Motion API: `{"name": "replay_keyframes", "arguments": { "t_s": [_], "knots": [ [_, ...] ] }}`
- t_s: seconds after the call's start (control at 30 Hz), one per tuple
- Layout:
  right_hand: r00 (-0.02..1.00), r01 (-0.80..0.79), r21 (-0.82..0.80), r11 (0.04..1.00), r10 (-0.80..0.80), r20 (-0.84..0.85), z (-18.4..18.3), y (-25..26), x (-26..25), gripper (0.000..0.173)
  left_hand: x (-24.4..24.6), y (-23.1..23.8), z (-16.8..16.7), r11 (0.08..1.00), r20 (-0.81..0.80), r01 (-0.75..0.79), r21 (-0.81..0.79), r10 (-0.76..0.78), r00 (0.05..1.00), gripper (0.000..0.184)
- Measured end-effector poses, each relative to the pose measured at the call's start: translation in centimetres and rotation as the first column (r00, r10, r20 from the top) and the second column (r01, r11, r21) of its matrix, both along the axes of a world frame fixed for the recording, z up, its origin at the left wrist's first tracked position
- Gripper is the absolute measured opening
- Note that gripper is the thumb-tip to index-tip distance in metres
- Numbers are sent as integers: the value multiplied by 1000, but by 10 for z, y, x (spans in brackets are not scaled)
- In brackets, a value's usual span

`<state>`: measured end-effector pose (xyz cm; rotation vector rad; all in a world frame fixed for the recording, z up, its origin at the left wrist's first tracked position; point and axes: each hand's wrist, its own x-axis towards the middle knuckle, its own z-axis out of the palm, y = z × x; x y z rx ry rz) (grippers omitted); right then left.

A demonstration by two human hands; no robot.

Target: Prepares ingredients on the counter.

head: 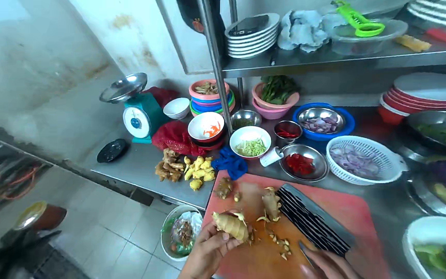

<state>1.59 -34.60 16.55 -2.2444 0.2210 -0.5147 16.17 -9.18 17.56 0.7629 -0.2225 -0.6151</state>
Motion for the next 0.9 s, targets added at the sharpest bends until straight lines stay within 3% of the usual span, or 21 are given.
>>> {"name": "replay_keyframes", "arguments": {
  "t_s": [0.1, 0.17, 0.23, 0.4, 0.53, 0.63, 0.8, 0.87, 0.9],
  "knots": [
    [977, -198, 260, 945, 213, -30, 38, 21, 49, 33, -16, -3, 8, 1000, 33, 0, 16, 0, 999, 44],
    [945, -299, 323, 898, 325, -28, 50, 35, 75, 35, -26, -8, 16, 974, 90, -110, 196, 94, 992, 42],
    [930, -338, 353, 873, 368, -19, 50, 48, 88, 31, -31, -8, 21, 928, 154, -175, 329, 130, 979, 43],
    [880, -366, 385, 847, 450, -153, 46, 55, 88, 20, -45, 2, 24, 840, 275, -252, 480, 128, 953, 46],
    [861, -393, 333, 857, 470, -194, 36, 72, 82, 17, -57, 6, 17, 755, 150, -287, 589, 246, 957, 37],
    [865, -373, 347, 860, 458, -206, 29, 86, 80, 17, -56, 20, 7, 802, 51, -229, 552, 241, 969, 31],
    [817, -163, 619, 768, 457, -352, 19, 97, 99, 23, -44, 46, -18, 920, -76, -174, 351, 213, 974, 28],
    [806, -86, 660, 746, 442, -395, 20, 105, 124, 23, -36, 58, -17, 919, -129, -200, 340, 256, 958, 27],
    [806, -92, 618, 781, 423, -414, 22, 111, 142, 23, -32, 66, -16, 905, -128, -212, 368, 275, 953, 29]
  ]
}}
